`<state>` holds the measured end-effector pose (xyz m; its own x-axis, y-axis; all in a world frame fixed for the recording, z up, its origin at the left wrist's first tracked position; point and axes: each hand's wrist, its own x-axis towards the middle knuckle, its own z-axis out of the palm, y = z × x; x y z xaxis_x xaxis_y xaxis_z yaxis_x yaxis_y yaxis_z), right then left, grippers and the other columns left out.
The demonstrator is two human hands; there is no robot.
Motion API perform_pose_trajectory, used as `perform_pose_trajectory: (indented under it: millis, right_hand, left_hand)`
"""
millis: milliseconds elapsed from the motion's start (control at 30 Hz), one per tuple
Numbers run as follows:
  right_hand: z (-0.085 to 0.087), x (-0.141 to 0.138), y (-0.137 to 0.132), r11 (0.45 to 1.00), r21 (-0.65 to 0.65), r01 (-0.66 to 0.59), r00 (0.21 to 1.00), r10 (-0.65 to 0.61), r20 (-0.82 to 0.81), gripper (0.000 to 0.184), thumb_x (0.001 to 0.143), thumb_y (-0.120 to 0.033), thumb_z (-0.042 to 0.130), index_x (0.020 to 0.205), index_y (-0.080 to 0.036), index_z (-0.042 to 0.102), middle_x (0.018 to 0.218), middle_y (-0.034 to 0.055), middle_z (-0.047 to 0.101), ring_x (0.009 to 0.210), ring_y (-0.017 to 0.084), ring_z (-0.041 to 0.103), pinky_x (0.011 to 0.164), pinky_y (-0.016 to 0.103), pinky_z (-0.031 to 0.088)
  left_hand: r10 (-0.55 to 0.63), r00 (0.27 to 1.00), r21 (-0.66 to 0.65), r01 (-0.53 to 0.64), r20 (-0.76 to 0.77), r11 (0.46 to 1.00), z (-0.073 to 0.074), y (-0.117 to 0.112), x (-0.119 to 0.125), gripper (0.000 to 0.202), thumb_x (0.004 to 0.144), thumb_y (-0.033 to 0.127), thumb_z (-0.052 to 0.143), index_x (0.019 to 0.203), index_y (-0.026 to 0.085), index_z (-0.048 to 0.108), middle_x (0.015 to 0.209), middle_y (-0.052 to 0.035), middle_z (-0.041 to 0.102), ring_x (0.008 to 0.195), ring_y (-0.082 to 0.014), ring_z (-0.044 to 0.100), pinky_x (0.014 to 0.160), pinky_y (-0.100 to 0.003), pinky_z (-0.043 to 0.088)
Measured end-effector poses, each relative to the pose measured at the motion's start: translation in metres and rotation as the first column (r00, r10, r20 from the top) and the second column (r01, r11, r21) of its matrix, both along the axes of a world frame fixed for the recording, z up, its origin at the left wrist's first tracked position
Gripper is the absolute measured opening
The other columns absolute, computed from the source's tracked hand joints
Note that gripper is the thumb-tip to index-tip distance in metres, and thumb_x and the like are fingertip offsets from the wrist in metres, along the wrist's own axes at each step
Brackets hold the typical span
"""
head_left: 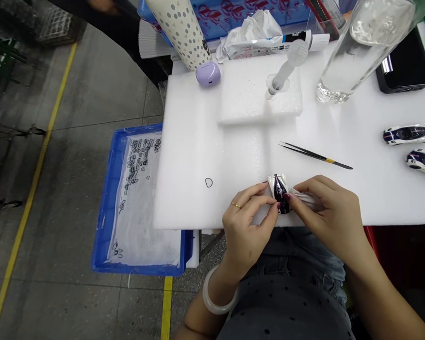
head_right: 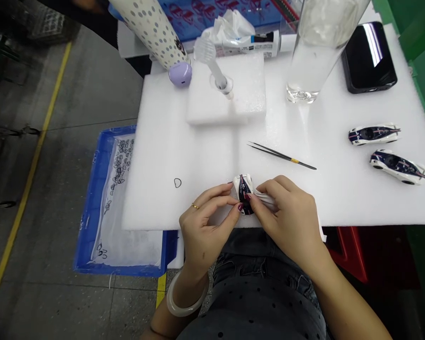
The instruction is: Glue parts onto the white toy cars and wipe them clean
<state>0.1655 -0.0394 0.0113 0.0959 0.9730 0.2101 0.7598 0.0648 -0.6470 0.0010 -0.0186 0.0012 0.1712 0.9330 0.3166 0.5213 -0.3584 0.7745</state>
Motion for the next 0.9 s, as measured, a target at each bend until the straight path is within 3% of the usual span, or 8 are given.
perform_pose_trajectory:
  millis: [267, 367, 500, 833, 900]
  right_hand:
    - [-0.007, -0.001, -0.006, 0.992, 0.122, -0.008, 0.995, -0.004, 0.095, 0.011, 0.093, -0.026, 0.062, 0.088, -0.017, 0.066, 0.081, 0.0016, 0.066, 0.062, 0.010, 0.059, 0.052, 0.022, 0.040]
    - [-0.004, 0.001, -0.007, 0.999, 0.040, -0.020, 1.000, 0.021, -0.021, 0.008, 0.094, -0.023, 0.061, 0.090, -0.018, 0.067, 0.083, 0.0003, 0.066, 0.059, 0.007, 0.055, 0.050, 0.020, 0.040]
    - [0.000, 0.005, -0.007, 1.000, -0.008, -0.029, 0.997, 0.029, -0.078, 0.007, 0.092, -0.023, 0.062, 0.089, -0.020, 0.067, 0.082, -0.0010, 0.065, 0.062, 0.007, 0.056, 0.052, 0.020, 0.040]
    - [0.000, 0.002, -0.005, 1.000, -0.020, -0.003, 1.000, 0.003, -0.023, 0.008, 0.089, -0.027, 0.066, 0.086, -0.019, 0.066, 0.080, -0.0011, 0.063, 0.060, 0.008, 0.056, 0.051, 0.023, 0.039]
    - [0.001, 0.003, -0.006, 1.000, -0.020, -0.021, 0.999, 0.020, -0.048, 0.006, 0.091, -0.025, 0.064, 0.087, -0.020, 0.067, 0.081, -0.0003, 0.064, 0.063, 0.008, 0.057, 0.051, 0.022, 0.041]
  left_hand:
    - [-0.012, 1.000, -0.038, 0.012, -0.004, 0.999, 0.002, 0.003, -0.001, 0.006, 0.081, 0.012, 0.072, 0.083, 0.017, 0.070, 0.103, -0.0073, 0.073, 0.099, -0.0190, 0.071, 0.090, -0.035, 0.059]
    - [-0.100, 0.995, -0.107, 0.103, 0.027, 0.989, 0.005, 0.008, -0.006, 0.021, 0.079, 0.010, 0.072, 0.098, 0.019, 0.069, 0.117, -0.0082, 0.071, 0.111, -0.0218, 0.066, 0.089, -0.036, 0.059]
    - [-0.275, 0.961, -0.173, 0.272, 0.005, 0.947, 0.008, 0.019, -0.014, 0.047, 0.080, 0.009, 0.070, 0.124, 0.023, 0.060, 0.143, -0.0094, 0.057, 0.129, -0.0258, 0.056, 0.101, -0.044, 0.053]
    - [-0.274, 0.962, -0.170, 0.270, 0.003, 0.948, 0.006, 0.023, -0.010, 0.034, 0.085, 0.010, 0.067, 0.116, 0.023, 0.063, 0.126, -0.0052, 0.068, 0.122, -0.0215, 0.059, 0.103, -0.042, 0.052]
    - [-0.301, 0.954, -0.180, 0.295, -0.007, 0.938, 0.008, 0.026, -0.013, 0.039, 0.084, 0.011, 0.069, 0.120, 0.024, 0.061, 0.130, -0.0053, 0.066, 0.125, -0.0225, 0.057, 0.105, -0.043, 0.051]
